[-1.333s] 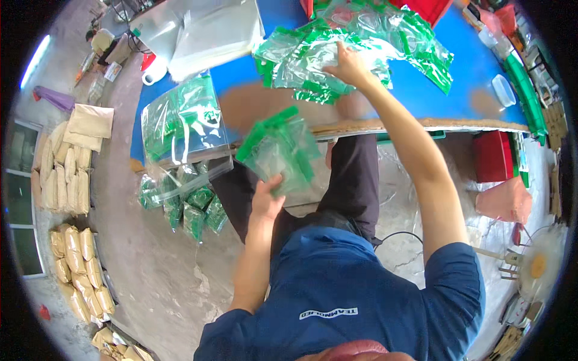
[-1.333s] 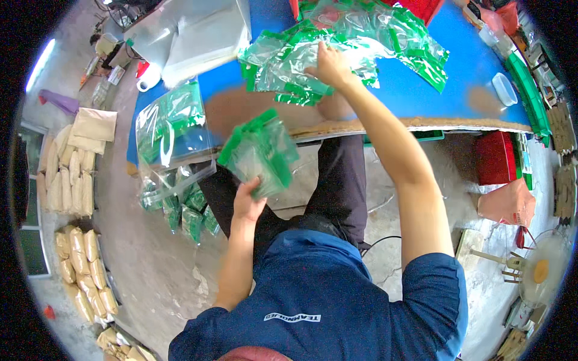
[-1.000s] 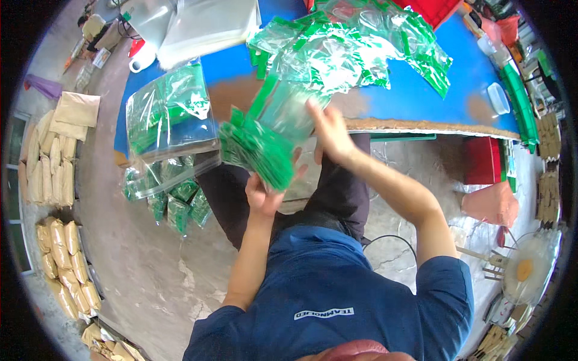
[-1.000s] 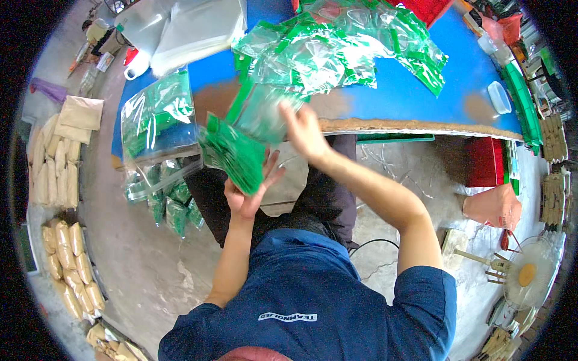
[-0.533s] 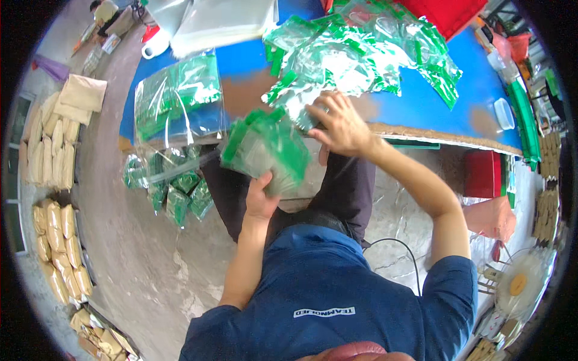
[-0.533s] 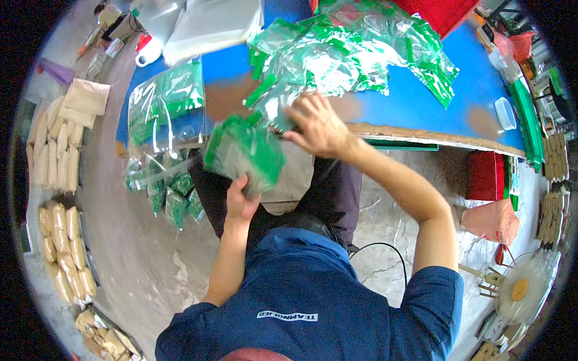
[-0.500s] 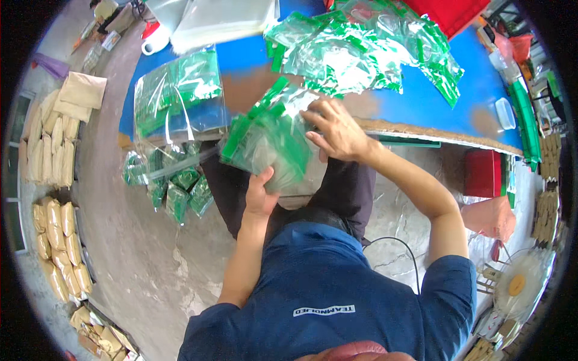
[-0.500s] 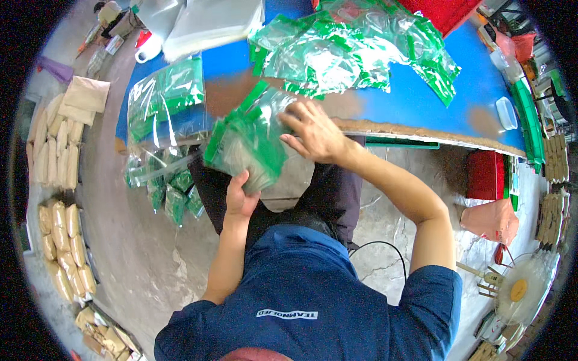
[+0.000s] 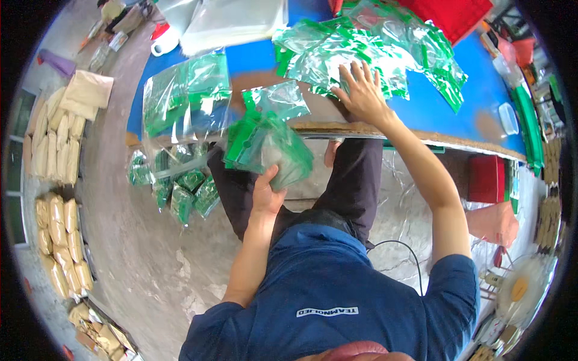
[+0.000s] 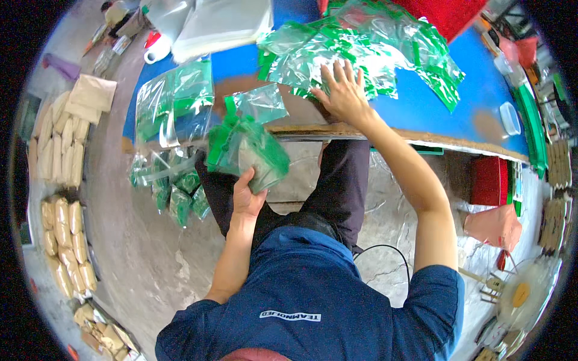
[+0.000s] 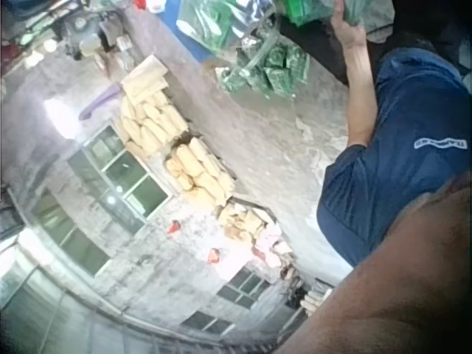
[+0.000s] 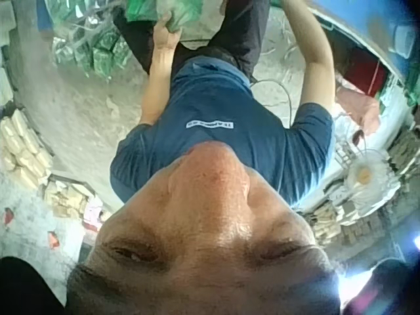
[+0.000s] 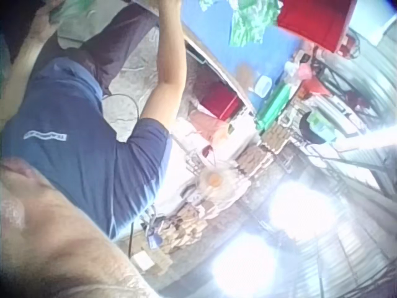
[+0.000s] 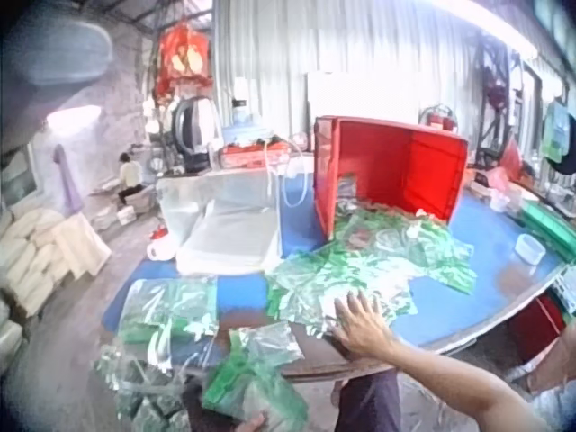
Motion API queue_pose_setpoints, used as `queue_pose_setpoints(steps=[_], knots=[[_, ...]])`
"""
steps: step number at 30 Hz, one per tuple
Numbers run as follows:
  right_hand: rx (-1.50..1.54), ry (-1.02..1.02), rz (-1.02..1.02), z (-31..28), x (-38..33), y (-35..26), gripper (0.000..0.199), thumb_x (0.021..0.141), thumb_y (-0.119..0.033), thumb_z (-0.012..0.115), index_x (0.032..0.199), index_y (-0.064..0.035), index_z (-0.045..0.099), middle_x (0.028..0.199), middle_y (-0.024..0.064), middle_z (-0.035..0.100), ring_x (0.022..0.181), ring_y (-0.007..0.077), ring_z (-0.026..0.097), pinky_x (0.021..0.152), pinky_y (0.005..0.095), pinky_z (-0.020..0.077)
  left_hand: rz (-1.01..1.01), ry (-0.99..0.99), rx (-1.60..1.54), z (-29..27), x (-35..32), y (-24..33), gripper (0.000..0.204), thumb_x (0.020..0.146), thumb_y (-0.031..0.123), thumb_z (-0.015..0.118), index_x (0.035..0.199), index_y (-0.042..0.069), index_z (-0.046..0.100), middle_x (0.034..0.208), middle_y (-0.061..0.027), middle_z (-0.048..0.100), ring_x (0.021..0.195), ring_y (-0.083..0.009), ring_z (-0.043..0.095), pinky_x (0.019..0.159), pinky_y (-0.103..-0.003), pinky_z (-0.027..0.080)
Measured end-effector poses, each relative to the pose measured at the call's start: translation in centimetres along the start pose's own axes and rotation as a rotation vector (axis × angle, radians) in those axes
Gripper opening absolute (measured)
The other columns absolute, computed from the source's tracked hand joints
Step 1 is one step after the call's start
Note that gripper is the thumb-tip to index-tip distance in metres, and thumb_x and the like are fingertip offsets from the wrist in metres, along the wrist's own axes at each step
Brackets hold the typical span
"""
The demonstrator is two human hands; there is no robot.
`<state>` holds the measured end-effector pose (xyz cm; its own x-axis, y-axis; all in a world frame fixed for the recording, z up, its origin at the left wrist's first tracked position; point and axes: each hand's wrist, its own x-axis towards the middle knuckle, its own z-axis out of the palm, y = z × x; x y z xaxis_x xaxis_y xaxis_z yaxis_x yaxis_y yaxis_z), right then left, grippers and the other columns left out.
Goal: The person is counting and stacking green plastic bags and then placing the stacks into larger clear plastic outer bags.
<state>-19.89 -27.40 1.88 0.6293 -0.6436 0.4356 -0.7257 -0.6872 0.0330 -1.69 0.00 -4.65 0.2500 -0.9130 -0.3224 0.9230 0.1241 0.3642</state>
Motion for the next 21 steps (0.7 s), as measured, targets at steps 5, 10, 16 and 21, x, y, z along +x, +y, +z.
queue_pose_setpoints(steps=[5, 10, 16, 21], knots=[[0.384, -0.209, -0.28, -3.9, -3.0, -4.9, 0.044, 0.091, -0.011, 0.055, 0.134, -0.0069, 0.051, 0.146, 0.0186, 0.045, 0.144, 0.0406, 0.03, 0.114, 0.0625, 0.0251, -0.027, -0.05, -0.121, 0.2, -0.9, 1.0, 0.058, 0.086, 0.011, 0.072, 0.139, 0.005, 0.049, 0.136, -0.0095, 0.058, 0.129, -0.0287, 0.052, 0.113, -0.046, 0.039], [0.779, -0.206, -0.478, -4.1, -2.1, -8.5, 0.043, 0.082, 0.011, 0.047, 0.122, -0.0012, 0.058, 0.128, 0.0162, 0.062, 0.128, 0.0336, 0.055, 0.106, 0.0405, 0.045, 0.047, -0.05, -0.037, 1.2, -0.1, 1.2, 0.055, 0.09, 0.008, 0.067, 0.141, 0.003, 0.045, 0.135, -0.0109, 0.058, 0.128, -0.0293, 0.053, 0.113, -0.048, 0.039], [1.097, -0.266, -0.083, -4.3, 1.4, -10.8, 0.035, 0.09, 0.003, 0.049, 0.125, -0.001, 0.057, 0.122, 0.0214, 0.062, 0.114, 0.038, 0.06, 0.098, 0.041, 0.0486, 0.104, -0.022, 0.023, 1.9, -0.6, 1.5, 0.05, 0.092, 0.009, 0.065, 0.139, 0.004, 0.047, 0.135, -0.0098, 0.058, 0.127, -0.0267, 0.054, 0.113, -0.046, 0.04], [0.657, -0.017, -0.486, -2.2, 1.6, -13.0, 0.037, 0.1, -0.023, 0.049, 0.131, -0.0034, 0.056, 0.129, 0.0164, 0.06, 0.131, 0.0377, 0.049, 0.113, 0.0527, 0.0332, 0.102, 0.023, 0.051, 2.2, -0.8, 1.0, 0.051, 0.092, 0.01, 0.066, 0.139, 0.005, 0.047, 0.135, -0.0093, 0.058, 0.128, -0.0252, 0.053, 0.112, -0.046, 0.039]])
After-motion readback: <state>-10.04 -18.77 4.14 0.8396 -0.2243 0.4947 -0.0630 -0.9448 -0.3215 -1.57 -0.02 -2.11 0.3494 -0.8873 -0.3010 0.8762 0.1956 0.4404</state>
